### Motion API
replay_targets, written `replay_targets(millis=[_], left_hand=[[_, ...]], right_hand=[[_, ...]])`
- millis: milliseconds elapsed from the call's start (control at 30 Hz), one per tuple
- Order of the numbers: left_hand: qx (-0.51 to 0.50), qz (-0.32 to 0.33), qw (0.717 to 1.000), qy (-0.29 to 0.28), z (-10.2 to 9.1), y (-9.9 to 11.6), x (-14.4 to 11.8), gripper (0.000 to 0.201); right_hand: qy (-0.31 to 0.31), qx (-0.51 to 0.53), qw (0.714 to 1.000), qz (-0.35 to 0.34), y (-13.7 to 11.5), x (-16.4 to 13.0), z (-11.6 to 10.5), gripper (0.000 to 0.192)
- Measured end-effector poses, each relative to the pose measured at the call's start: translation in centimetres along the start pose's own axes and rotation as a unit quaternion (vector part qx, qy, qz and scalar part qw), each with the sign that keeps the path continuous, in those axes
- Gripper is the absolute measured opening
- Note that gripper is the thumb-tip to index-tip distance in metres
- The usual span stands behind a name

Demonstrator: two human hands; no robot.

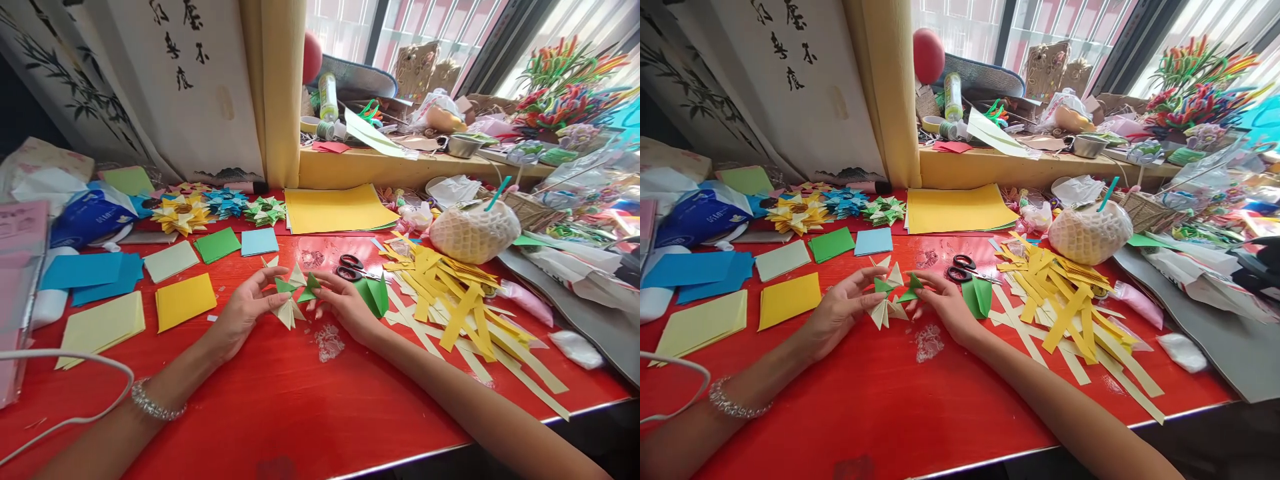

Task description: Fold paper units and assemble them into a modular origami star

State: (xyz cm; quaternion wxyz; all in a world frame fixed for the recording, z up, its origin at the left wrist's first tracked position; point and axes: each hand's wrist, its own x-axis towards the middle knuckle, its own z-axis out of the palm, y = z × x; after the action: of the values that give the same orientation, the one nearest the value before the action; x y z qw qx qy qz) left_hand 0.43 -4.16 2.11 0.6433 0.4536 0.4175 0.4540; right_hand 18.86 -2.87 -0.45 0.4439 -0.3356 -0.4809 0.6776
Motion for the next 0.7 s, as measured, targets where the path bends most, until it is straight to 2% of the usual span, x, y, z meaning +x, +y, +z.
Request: replay_targets(millis=[67, 167, 333, 433, 567, 700], left_hand=[[0.001, -0.008, 1.000, 0.006, -0.07, -0.07, 0.06, 0.038], [-0.013, -0.025, 1.000, 0.011, -0.19, -0.02, 0.18, 0.033], [-0.048, -0.041, 0.998, 0.018, -0.41, 0.16, 0.35, 0.021], [-0.045, -0.035, 0.998, 0.024, -0.60, 0.23, 0.39, 0.017], [-0.007, -0.024, 1.000, -0.009, -0.49, 0.19, 0.16, 0.021], [0.055, -0.009, 0.998, -0.017, -0.01, -0.13, -0.08, 0.030]], right_hand=[[0.002, 0.018, 1.000, 0.010, 0.15, 0.13, -0.19, 0.032], [-0.009, 0.025, 0.999, 0.024, 0.18, 0.20, -0.45, 0.037], [-0.047, -0.024, 0.998, 0.037, -0.22, -0.03, -0.53, 0.044], [-0.063, -0.041, 0.996, 0.045, -0.28, -0.02, -0.48, 0.038], [-0.020, -0.044, 0.999, 0.015, -0.07, 0.07, -0.50, 0.023], [0.011, -0.044, 0.999, 0.019, -0.18, -0.31, -0.27, 0.021]])
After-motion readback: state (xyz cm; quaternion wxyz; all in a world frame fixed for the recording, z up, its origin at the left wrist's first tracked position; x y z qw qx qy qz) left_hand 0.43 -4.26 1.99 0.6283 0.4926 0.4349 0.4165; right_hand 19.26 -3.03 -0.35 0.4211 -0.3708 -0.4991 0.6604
